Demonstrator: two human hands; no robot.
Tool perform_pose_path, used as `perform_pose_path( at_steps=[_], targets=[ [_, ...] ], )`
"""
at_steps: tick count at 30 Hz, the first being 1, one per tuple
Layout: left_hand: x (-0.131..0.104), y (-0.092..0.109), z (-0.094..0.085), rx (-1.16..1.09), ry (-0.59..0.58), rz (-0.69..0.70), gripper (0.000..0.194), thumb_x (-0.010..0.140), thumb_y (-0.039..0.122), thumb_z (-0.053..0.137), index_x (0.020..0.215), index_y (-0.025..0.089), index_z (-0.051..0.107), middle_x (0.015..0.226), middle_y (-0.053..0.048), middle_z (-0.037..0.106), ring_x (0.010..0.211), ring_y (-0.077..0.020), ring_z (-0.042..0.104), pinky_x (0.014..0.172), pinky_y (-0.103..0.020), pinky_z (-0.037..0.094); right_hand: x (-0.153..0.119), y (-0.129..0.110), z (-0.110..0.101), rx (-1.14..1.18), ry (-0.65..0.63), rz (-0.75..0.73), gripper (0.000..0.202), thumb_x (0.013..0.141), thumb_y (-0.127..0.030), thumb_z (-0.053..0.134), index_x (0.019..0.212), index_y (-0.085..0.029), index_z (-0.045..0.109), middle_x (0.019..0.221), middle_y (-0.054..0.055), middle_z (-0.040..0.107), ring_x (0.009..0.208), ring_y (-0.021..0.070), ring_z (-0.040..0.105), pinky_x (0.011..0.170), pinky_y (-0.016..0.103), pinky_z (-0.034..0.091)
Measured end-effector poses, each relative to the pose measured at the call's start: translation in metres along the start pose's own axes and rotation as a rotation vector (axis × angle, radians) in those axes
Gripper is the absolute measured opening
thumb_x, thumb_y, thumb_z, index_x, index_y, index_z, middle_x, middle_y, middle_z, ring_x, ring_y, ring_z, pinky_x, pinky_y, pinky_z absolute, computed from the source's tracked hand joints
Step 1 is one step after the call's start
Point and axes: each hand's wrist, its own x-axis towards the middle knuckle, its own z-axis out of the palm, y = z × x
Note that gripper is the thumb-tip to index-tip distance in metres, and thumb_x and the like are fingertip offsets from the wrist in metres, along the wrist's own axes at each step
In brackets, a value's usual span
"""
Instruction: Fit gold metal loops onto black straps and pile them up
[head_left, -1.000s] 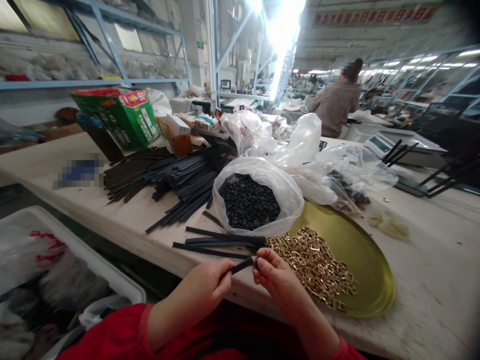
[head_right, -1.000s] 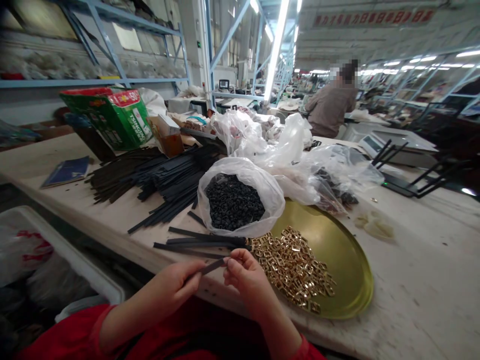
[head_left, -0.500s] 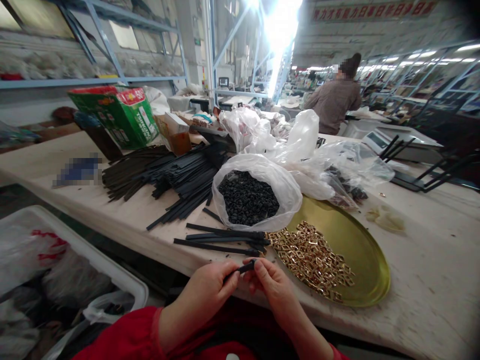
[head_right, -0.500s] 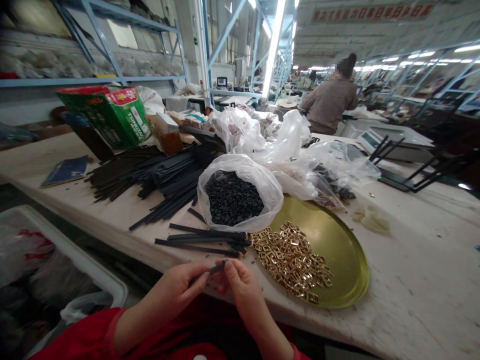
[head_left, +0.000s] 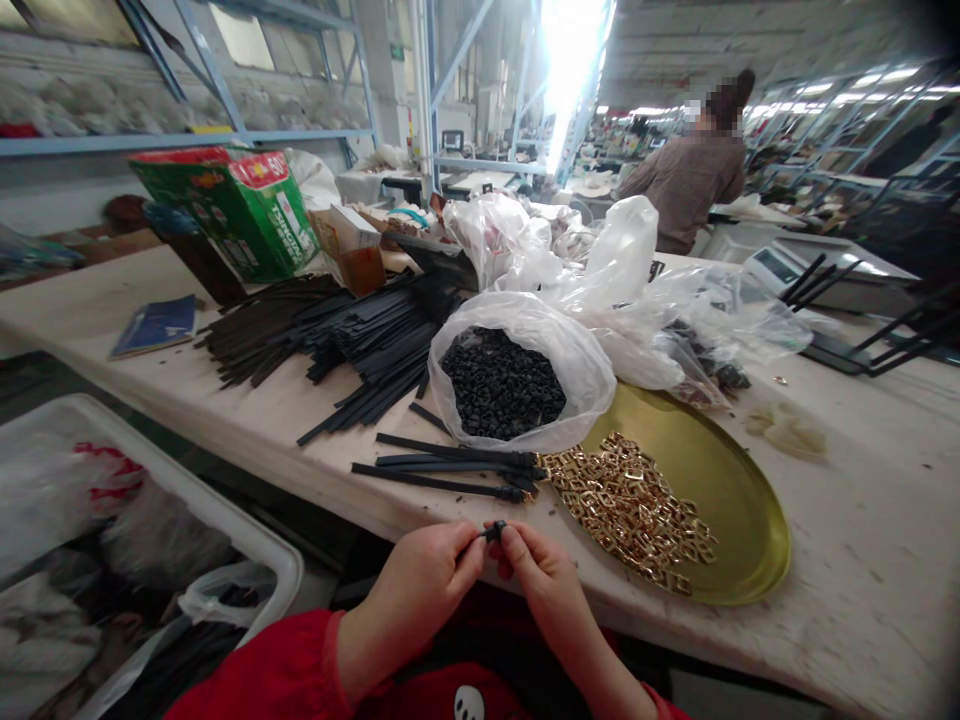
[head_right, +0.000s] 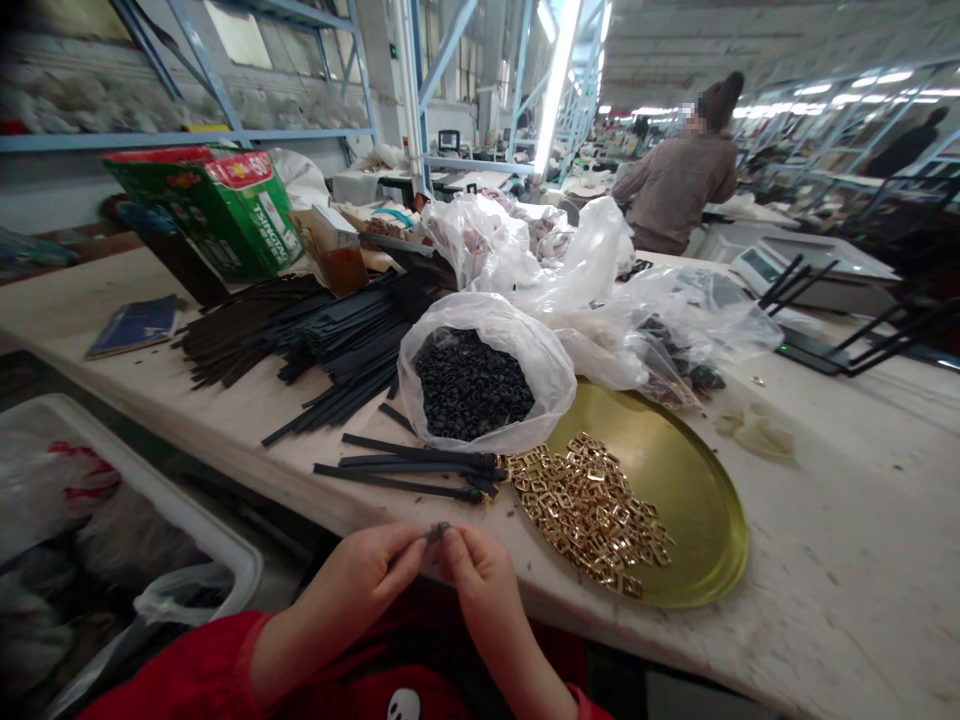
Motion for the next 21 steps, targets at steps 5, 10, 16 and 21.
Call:
perform_pose_path(
  at_steps=[5, 10, 16, 21],
  targets=[
    [-0.002, -0.001, 0.007, 0.02, 0.016, 0.029, 0.028, 0.089, 0.026, 0.035, 0.076, 0.018, 0.058, 0.072, -0.003, 0.063, 0.065, -0.0152, 0.056, 0.059, -0.022, 0.036, -0.002, 0.005, 0.0, 0.017, -0.039, 0.066, 0.041, 0.08, -0.053, 0.049, 0.078, -0.017, 0.068, 0.058, 0.001, 0.059, 0.055, 0.0144, 0.052, 0.053, 0.025, 0.042],
    [0.0, -0.002, 0.019, -0.072, -0.004, -0.069, 0.027, 0.087, 0.024, 0.035, 0.071, 0.018, 0.057, 0.064, -0.001, 0.06, 0.058, -0.0135, 0.052, 0.054, -0.022, 0.033, -0.014, 0.011, 0.006, -0.256, 0.038, -0.175, 0.029, 0.087, -0.038, 0.044, 0.09, -0.022, 0.068, 0.082, 0.007, 0.066, 0.079, 0.0216, 0.059, 0.072, 0.033, 0.046],
    [-0.004, -0.002, 0.017, -0.197, -0.076, -0.115, 0.028, 0.086, 0.027, 0.037, 0.069, 0.017, 0.057, 0.065, 0.0, 0.059, 0.059, -0.0127, 0.05, 0.053, -0.021, 0.031, -0.018, 0.017, 0.003, -0.258, 0.012, -0.151, 0.035, 0.089, -0.039, 0.039, 0.085, -0.019, 0.067, 0.078, 0.007, 0.066, 0.073, 0.0193, 0.058, 0.066, 0.029, 0.045],
    [-0.005, -0.003, 0.018, -0.297, -0.095, -0.114, 0.029, 0.086, 0.031, 0.04, 0.07, 0.017, 0.059, 0.065, 0.002, 0.059, 0.06, -0.0121, 0.051, 0.054, -0.02, 0.032, -0.013, 0.019, 0.002, 0.001, -0.049, 0.1, 0.04, 0.084, -0.05, 0.043, 0.083, -0.015, 0.061, 0.056, -0.002, 0.052, 0.049, 0.0113, 0.046, 0.045, 0.022, 0.036]
  ],
)
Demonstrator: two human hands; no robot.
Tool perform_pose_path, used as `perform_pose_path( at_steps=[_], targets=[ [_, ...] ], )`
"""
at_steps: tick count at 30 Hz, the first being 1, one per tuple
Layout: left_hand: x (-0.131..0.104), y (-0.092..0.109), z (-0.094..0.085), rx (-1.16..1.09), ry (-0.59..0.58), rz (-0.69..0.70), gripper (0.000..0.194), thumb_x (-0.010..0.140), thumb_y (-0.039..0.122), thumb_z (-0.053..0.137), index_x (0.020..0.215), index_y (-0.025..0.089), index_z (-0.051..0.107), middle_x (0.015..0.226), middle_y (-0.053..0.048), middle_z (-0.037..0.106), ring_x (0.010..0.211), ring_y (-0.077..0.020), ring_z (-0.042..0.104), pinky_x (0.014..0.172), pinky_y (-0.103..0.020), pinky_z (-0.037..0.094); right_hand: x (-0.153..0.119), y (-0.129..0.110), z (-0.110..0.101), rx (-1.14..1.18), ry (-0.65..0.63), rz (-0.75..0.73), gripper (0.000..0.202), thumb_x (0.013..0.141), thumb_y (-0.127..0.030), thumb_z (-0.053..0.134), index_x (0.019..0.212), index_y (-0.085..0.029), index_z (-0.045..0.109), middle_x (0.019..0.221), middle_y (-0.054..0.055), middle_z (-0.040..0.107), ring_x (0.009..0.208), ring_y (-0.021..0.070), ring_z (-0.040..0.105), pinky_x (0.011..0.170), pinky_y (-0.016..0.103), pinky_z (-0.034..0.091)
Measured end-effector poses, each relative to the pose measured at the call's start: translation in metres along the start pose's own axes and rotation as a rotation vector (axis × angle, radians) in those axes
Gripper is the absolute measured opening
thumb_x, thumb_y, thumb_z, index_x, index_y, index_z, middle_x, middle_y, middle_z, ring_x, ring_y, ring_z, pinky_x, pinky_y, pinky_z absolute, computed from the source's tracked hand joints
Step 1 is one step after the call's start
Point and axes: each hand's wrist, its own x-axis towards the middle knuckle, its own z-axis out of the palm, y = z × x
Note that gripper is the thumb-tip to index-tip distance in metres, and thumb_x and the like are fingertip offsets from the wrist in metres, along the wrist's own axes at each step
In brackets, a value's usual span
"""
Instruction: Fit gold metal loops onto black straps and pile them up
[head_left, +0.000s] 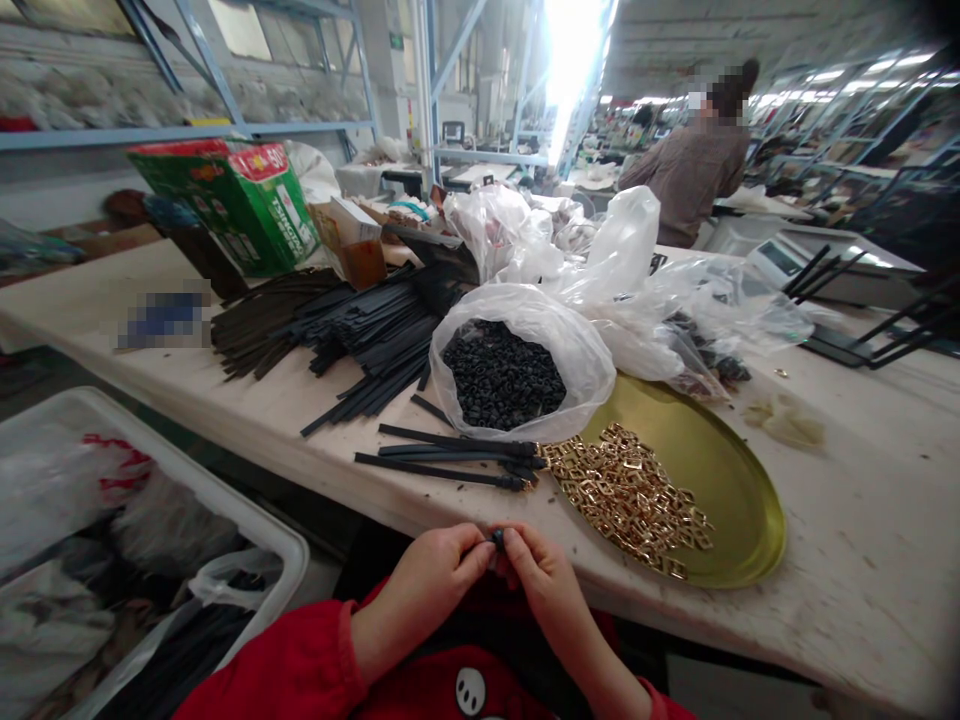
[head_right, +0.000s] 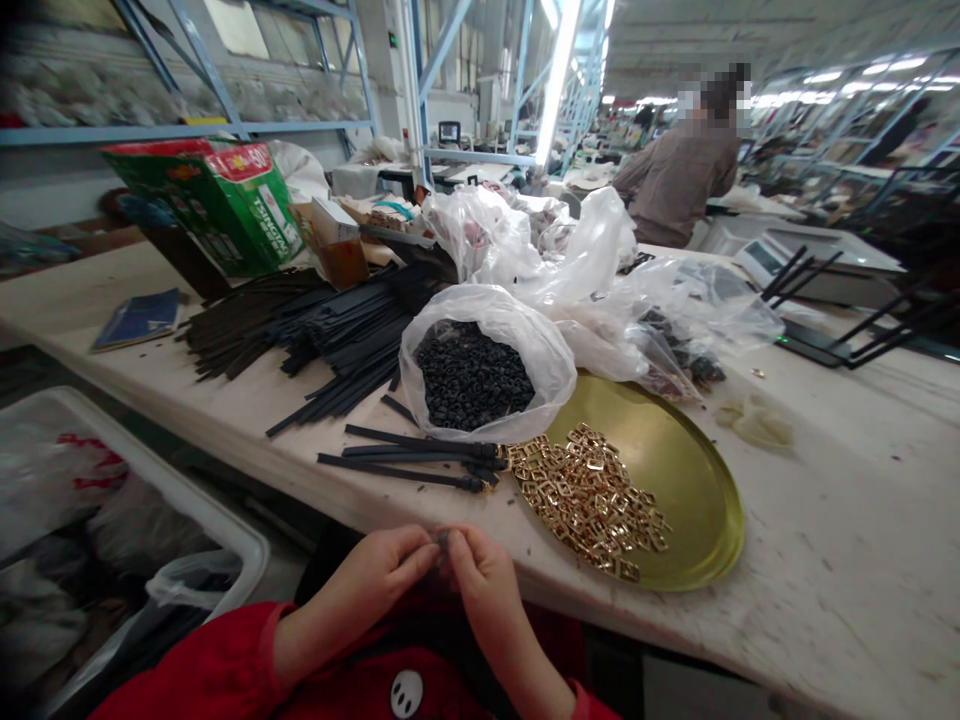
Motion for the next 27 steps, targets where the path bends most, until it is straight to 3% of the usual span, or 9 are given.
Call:
perform_pose_path(
  at_steps=[3, 9, 16, 21, 27],
  targets=[
    [0.0, -0.002, 0.003, -0.045, 0.006, -0.03, 0.031, 0.086, 0.033, 0.039, 0.068, 0.016, 0.059, 0.062, 0.003, 0.056, 0.057, -0.0113, 0.049, 0.052, -0.02, 0.032, -0.002, 0.002, 0.002, 0.082, -0.018, 0.013, 0.036, 0.083, -0.049, 0.044, 0.089, -0.016, 0.056, 0.053, -0.005, 0.047, 0.046, 0.01, 0.043, 0.044, 0.021, 0.035],
    [-0.004, -0.006, 0.008, 0.014, -0.022, -0.037, 0.03, 0.085, 0.03, 0.038, 0.069, 0.015, 0.058, 0.063, 0.002, 0.057, 0.059, -0.0115, 0.049, 0.053, -0.02, 0.033, -0.014, 0.011, 0.0, -0.138, -0.066, -0.207, 0.02, 0.088, -0.034, 0.043, 0.093, -0.019, 0.055, 0.069, 0.0, 0.055, 0.061, 0.0124, 0.051, 0.057, 0.024, 0.041],
    [-0.014, -0.006, 0.002, 0.147, -0.194, 0.028, 0.028, 0.089, 0.026, 0.031, 0.082, 0.017, 0.057, 0.081, -0.003, 0.064, 0.071, -0.0146, 0.056, 0.063, -0.022, 0.038, -0.02, 0.017, -0.004, -0.037, -0.182, -0.093, 0.02, 0.089, -0.035, 0.042, 0.094, -0.019, 0.054, 0.068, -0.001, 0.054, 0.06, 0.012, 0.051, 0.054, 0.022, 0.04],
    [-0.018, -0.007, 0.005, 0.219, -0.218, 0.003, 0.027, 0.088, 0.024, 0.03, 0.084, 0.016, 0.056, 0.084, -0.006, 0.064, 0.074, -0.0168, 0.057, 0.066, -0.025, 0.039, -0.027, 0.012, -0.005, -0.201, -0.234, -0.183, 0.015, 0.087, -0.025, 0.045, 0.094, -0.021, 0.057, 0.08, 0.001, 0.06, 0.072, 0.0138, 0.054, 0.066, 0.025, 0.042],
    [-0.017, -0.002, -0.014, -0.005, -0.375, -0.121, 0.027, 0.087, 0.033, 0.034, 0.076, 0.018, 0.053, 0.062, 0.002, 0.058, 0.053, -0.0114, 0.05, 0.048, -0.019, 0.034, -0.019, 0.008, -0.022, -0.073, -0.104, -0.036, 0.012, 0.082, -0.028, 0.051, 0.088, -0.018, 0.055, 0.07, -0.001, 0.056, 0.062, 0.0116, 0.05, 0.056, 0.022, 0.04]
  ],
)
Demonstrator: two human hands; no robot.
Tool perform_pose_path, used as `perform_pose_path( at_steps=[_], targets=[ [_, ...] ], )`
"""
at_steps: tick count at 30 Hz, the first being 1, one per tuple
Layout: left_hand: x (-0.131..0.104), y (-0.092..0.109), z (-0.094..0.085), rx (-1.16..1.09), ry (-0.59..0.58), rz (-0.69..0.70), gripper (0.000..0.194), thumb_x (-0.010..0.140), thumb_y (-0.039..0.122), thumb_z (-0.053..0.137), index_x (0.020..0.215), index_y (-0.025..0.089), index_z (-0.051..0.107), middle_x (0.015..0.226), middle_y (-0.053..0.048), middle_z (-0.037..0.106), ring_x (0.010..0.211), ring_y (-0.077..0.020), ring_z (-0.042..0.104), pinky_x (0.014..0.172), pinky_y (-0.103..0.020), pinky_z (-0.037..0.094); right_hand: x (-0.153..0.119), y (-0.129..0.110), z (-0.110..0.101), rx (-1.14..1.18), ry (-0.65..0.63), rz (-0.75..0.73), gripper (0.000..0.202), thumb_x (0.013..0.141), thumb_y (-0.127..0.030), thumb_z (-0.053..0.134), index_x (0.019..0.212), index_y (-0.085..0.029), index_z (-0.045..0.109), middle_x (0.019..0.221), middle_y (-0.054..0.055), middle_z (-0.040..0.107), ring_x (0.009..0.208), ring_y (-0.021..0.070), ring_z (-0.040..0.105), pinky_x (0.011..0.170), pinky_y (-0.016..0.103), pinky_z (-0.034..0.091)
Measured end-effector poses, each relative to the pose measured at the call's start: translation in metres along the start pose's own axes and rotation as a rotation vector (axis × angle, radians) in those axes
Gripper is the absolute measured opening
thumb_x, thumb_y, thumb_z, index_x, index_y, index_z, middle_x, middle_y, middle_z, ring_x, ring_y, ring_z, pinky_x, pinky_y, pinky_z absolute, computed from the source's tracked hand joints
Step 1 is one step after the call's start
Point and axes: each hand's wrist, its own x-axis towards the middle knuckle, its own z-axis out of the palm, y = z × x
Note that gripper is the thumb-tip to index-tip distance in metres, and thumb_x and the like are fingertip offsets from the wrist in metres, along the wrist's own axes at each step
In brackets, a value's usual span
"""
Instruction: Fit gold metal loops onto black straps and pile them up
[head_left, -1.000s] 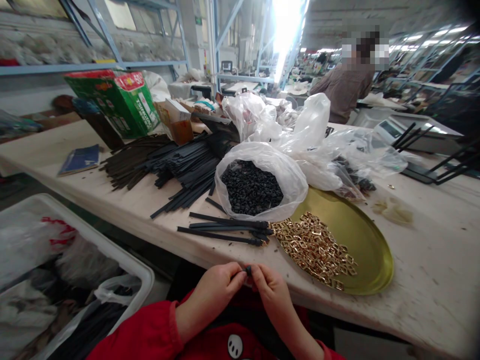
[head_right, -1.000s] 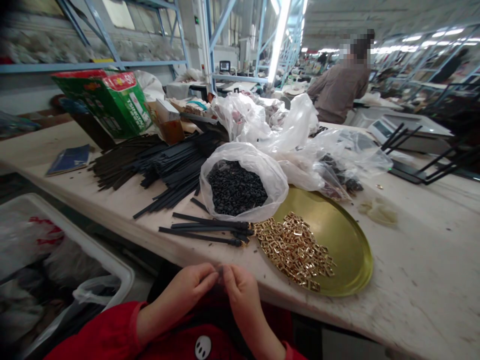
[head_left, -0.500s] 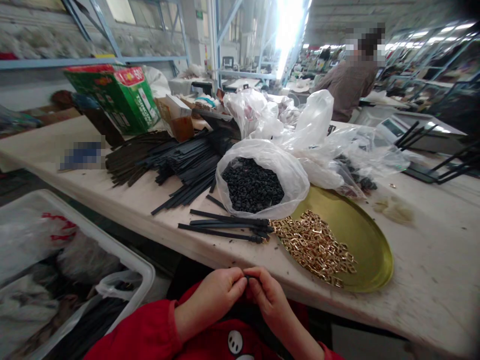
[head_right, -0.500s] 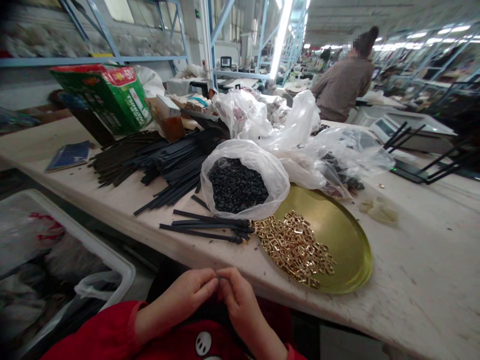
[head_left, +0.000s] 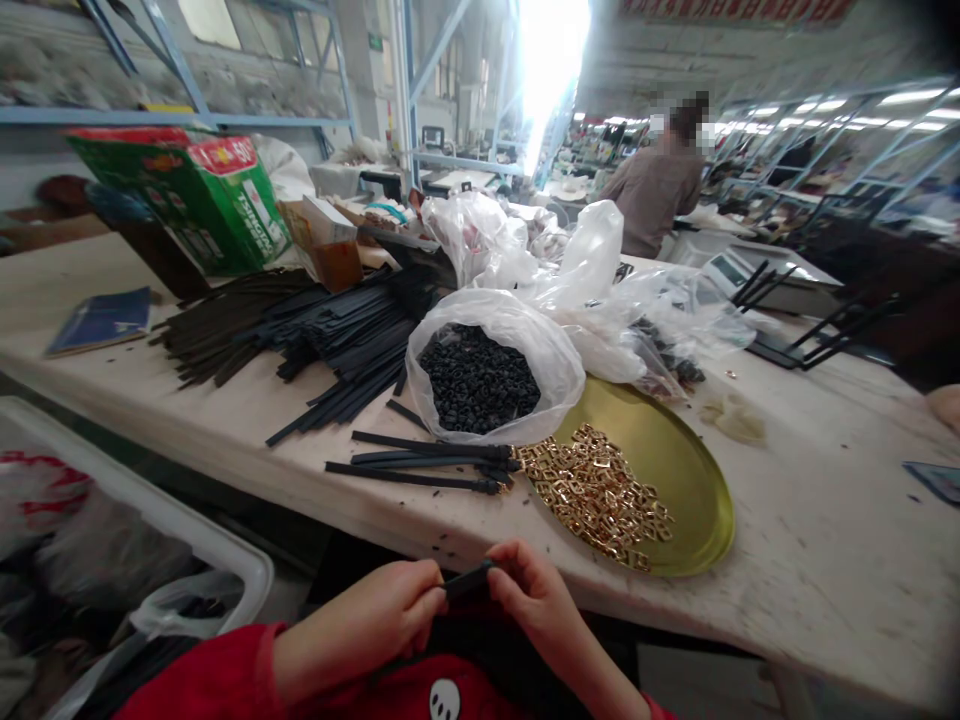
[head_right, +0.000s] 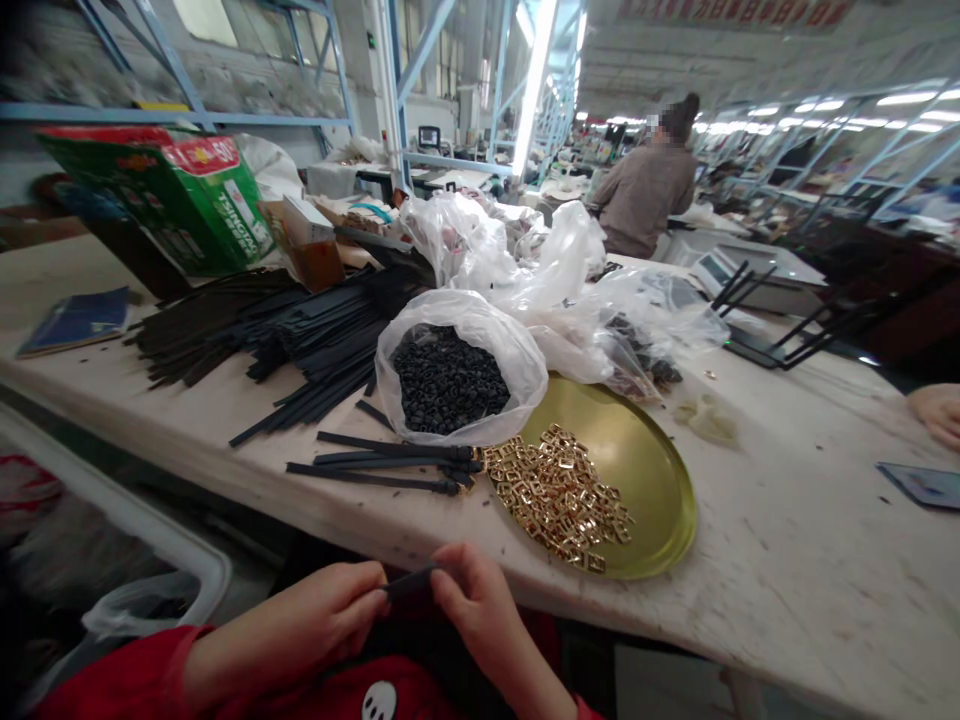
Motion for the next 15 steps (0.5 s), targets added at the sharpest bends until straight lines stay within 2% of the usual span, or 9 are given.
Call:
perform_pose_path(
  at_steps=[5, 8, 10, 12, 13, 15],
  targets=[
    [0.006, 0.006, 0.0, -0.038, 0.035, 0.001, 0.027, 0.086, 0.034, 0.035, 0.07, 0.017, 0.049, 0.058, 0.003, 0.052, 0.051, -0.0109, 0.046, 0.045, -0.019, 0.032, 0.005, -0.001, 0.01, 0.217, -0.019, 0.088, 0.012, 0.075, -0.028, 0.058, 0.077, -0.018, 0.051, 0.06, -0.006, 0.049, 0.053, 0.0082, 0.043, 0.05, 0.019, 0.034],
    [0.014, 0.004, 0.004, -0.144, 0.003, -0.002, 0.022, 0.085, 0.03, 0.035, 0.09, 0.017, 0.052, 0.064, 0.003, 0.054, 0.051, -0.0115, 0.049, 0.047, -0.02, 0.036, 0.005, -0.002, 0.016, 0.139, 0.025, 0.071, 0.011, 0.072, -0.024, 0.06, 0.076, -0.018, 0.052, 0.061, -0.005, 0.052, 0.055, 0.0093, 0.046, 0.052, 0.02, 0.037],
    [0.02, 0.002, 0.004, -0.199, 0.039, 0.067, 0.029, 0.085, 0.031, 0.038, 0.11, 0.018, 0.047, 0.071, 0.001, 0.057, 0.06, -0.0134, 0.053, 0.056, -0.021, 0.041, 0.008, -0.007, 0.007, -0.002, -0.003, 0.01, 0.008, 0.075, -0.024, 0.057, 0.08, -0.018, 0.056, 0.068, -0.002, 0.058, 0.062, 0.0118, 0.052, 0.057, 0.021, 0.04],
    [0.026, 0.0, 0.001, -0.233, 0.108, 0.163, 0.034, 0.086, 0.035, 0.039, 0.114, 0.018, 0.046, 0.082, -0.001, 0.059, 0.075, -0.0157, 0.054, 0.069, -0.023, 0.043, 0.017, -0.017, -0.014, -0.209, -0.019, -0.083, 0.012, 0.082, -0.027, 0.051, 0.085, -0.019, 0.058, 0.077, 0.001, 0.062, 0.07, 0.0144, 0.056, 0.061, 0.023, 0.042],
    [0.029, 0.0, -0.001, -0.245, 0.136, 0.196, 0.033, 0.086, 0.038, 0.038, 0.11, 0.018, 0.049, 0.087, -0.002, 0.059, 0.081, -0.0164, 0.053, 0.075, -0.024, 0.042, 0.024, -0.022, -0.028, -0.344, 0.012, -0.125, 0.016, 0.085, -0.028, 0.046, 0.087, -0.019, 0.059, 0.079, 0.002, 0.062, 0.073, 0.0153, 0.056, 0.063, 0.023, 0.042],
    [0.035, -0.001, -0.004, -0.26, 0.17, 0.209, 0.032, 0.087, 0.041, 0.036, 0.099, 0.017, 0.054, 0.089, -0.002, 0.059, 0.083, -0.0166, 0.051, 0.077, -0.024, 0.04, 0.041, -0.033, -0.059, -0.762, 0.215, -0.161, 0.02, 0.088, -0.025, 0.041, 0.084, -0.018, 0.06, 0.079, 0.005, 0.062, 0.075, 0.017, 0.057, 0.066, 0.026, 0.04]
  ],
)
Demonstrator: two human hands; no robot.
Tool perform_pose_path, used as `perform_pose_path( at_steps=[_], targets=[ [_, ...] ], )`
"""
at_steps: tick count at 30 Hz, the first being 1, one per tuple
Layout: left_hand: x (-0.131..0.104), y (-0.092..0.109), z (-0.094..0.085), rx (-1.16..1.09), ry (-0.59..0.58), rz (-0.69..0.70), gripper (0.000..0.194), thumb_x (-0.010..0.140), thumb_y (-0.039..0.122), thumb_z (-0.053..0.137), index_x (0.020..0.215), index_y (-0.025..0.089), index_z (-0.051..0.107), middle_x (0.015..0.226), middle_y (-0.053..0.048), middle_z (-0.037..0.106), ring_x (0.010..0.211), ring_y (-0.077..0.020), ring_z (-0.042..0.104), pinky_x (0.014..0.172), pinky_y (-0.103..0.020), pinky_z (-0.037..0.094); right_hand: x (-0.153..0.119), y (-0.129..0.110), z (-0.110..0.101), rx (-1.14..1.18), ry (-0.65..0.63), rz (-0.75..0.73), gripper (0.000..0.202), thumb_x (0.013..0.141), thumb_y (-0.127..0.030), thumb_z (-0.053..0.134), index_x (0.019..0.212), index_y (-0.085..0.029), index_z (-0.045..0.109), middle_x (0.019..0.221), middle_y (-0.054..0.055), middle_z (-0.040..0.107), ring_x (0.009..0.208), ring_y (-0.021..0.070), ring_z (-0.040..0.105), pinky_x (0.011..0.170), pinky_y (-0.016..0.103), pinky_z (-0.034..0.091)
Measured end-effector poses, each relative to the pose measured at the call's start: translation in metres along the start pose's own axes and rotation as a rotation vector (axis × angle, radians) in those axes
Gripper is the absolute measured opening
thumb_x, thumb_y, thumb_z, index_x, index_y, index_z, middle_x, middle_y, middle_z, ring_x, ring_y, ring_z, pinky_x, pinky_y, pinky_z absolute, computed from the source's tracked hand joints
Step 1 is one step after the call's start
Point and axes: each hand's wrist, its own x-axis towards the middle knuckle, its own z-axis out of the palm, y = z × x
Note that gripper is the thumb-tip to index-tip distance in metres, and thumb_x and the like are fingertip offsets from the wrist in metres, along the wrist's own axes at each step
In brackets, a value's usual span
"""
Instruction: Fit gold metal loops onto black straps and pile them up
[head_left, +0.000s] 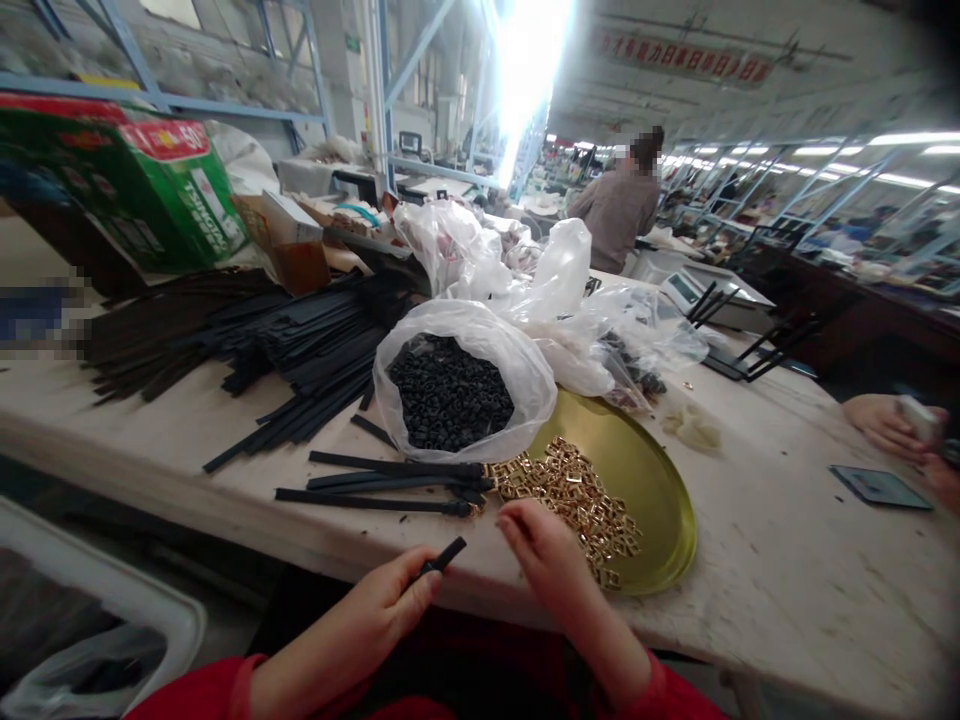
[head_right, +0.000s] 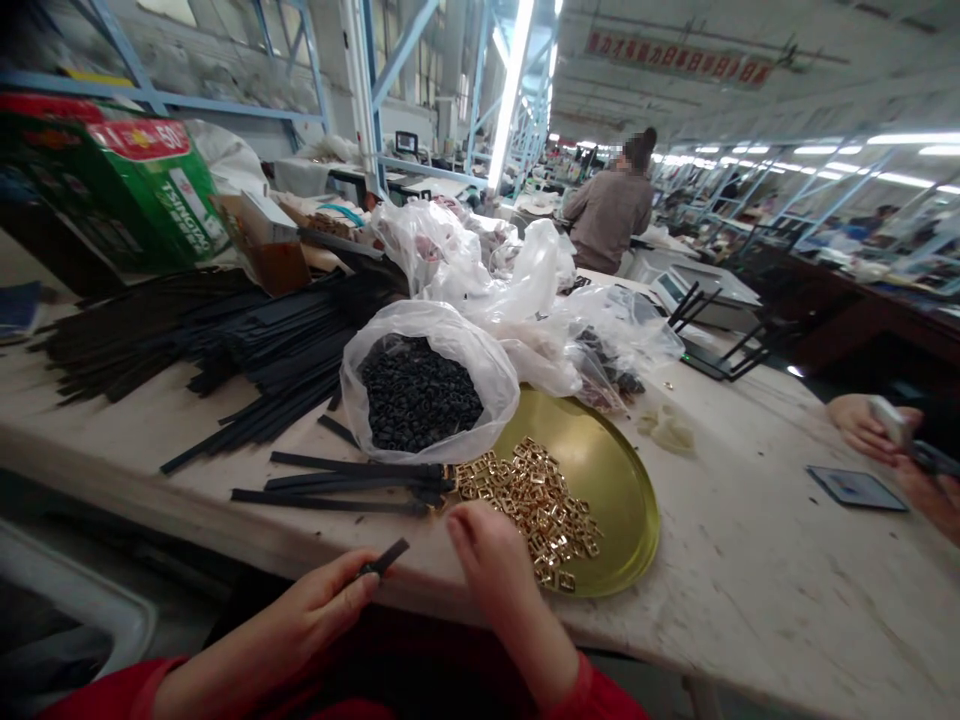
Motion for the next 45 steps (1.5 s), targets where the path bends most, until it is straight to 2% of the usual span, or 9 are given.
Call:
perform_pose_path(
  at_steps=[4, 10, 15, 20, 23, 30, 33, 40, 45],
  targets=[
    [0.008, -0.002, 0.002, 0.002, 0.034, -0.052, 0.031, 0.085, 0.038, 0.034, 0.088, 0.016, 0.055, 0.078, 0.0, 0.057, 0.073, -0.0148, 0.049, 0.068, -0.022, 0.04, 0.039, 0.026, -0.027, -0.672, -0.096, -0.02, 0.019, 0.084, -0.016, 0.046, 0.076, -0.016, 0.064, 0.082, 0.01, 0.064, 0.077, 0.0216, 0.059, 0.066, 0.029, 0.038],
    [0.01, 0.005, 0.003, 0.051, -0.006, -0.108, 0.034, 0.085, 0.041, 0.03, 0.081, 0.017, 0.052, 0.068, 0.002, 0.048, 0.064, -0.0132, 0.043, 0.061, -0.022, 0.036, 0.056, 0.039, -0.021, -0.706, -0.197, -0.077, 0.018, 0.079, -0.007, 0.049, 0.071, -0.014, 0.064, 0.075, 0.011, 0.065, 0.07, 0.0203, 0.06, 0.061, 0.027, 0.036],
    [0.008, 0.007, 0.002, 0.073, 0.001, -0.09, 0.031, 0.086, 0.041, 0.03, 0.073, 0.018, 0.046, 0.061, 0.005, 0.042, 0.058, -0.0119, 0.041, 0.055, -0.022, 0.033, 0.053, 0.037, -0.033, -0.656, -0.157, -0.076, 0.017, 0.082, -0.009, 0.046, 0.075, -0.013, 0.061, 0.077, 0.01, 0.063, 0.071, 0.0192, 0.058, 0.062, 0.027, 0.037],
    [0.012, 0.018, 0.001, 0.062, 0.116, -0.006, 0.03, 0.085, 0.042, 0.035, 0.069, 0.018, 0.044, 0.06, 0.005, 0.043, 0.057, -0.0107, 0.041, 0.052, -0.021, 0.032, 0.029, 0.007, -0.031, -0.137, -0.123, -0.09, 0.016, 0.088, -0.022, 0.044, 0.075, -0.018, 0.053, 0.074, 0.002, 0.059, 0.069, 0.0144, 0.054, 0.062, 0.023, 0.04],
    [0.016, 0.024, 0.0, -0.08, 0.078, -0.036, 0.032, 0.083, 0.046, 0.036, 0.073, 0.017, 0.046, 0.054, 0.007, 0.039, 0.047, -0.0082, 0.036, 0.043, -0.02, 0.027, 0.009, -0.021, -0.014, 0.195, -0.151, -0.109, 0.014, 0.085, -0.022, 0.048, 0.072, -0.02, 0.054, 0.07, 0.0, 0.057, 0.067, 0.015, 0.051, 0.062, 0.025, 0.039],
    [0.006, 0.019, 0.001, -0.389, -0.069, -0.22, 0.032, 0.078, 0.049, 0.047, 0.068, 0.018, 0.043, 0.046, 0.01, 0.033, 0.034, -0.0047, 0.023, 0.033, -0.019, 0.016, -0.019, -0.049, 0.016, 0.232, -0.211, -0.199, 0.013, 0.082, -0.015, 0.047, 0.072, -0.019, 0.054, 0.081, 0.004, 0.054, 0.075, 0.0171, 0.05, 0.066, 0.028, 0.038],
    [0.002, 0.015, 0.005, -0.322, -0.038, -0.225, 0.031, 0.079, 0.047, 0.046, 0.067, 0.018, 0.044, 0.045, 0.01, 0.033, 0.036, -0.0056, 0.025, 0.035, -0.019, 0.018, -0.026, -0.044, 0.025, 0.395, -0.227, -0.149, 0.011, 0.084, -0.018, 0.046, 0.075, -0.02, 0.054, 0.082, 0.003, 0.055, 0.076, 0.0161, 0.051, 0.067, 0.027, 0.039],
    [-0.005, 0.013, 0.006, 0.225, 0.2, -0.018, 0.024, 0.083, 0.033, 0.043, 0.074, 0.015, 0.055, 0.07, -0.002, 0.061, 0.064, -0.0153, 0.052, 0.056, -0.023, 0.035, -0.035, -0.046, 0.04, 1.148, -0.37, 0.317, 0.024, 0.074, -0.032, 0.061, 0.089, -0.021, 0.046, 0.072, -0.004, 0.057, 0.061, 0.0108, 0.053, 0.06, 0.024, 0.041],
    [-0.01, 0.015, 0.004, 0.291, 0.148, -0.017, 0.021, 0.083, 0.029, 0.041, 0.081, 0.015, 0.057, 0.079, -0.005, 0.064, 0.069, -0.0172, 0.053, 0.062, -0.023, 0.037, -0.038, -0.041, 0.05, 1.138, -0.309, 0.229, 0.027, 0.072, -0.03, 0.066, 0.093, -0.021, 0.051, 0.071, -0.004, 0.058, 0.062, 0.0104, 0.054, 0.058, 0.022, 0.041]
  ],
)
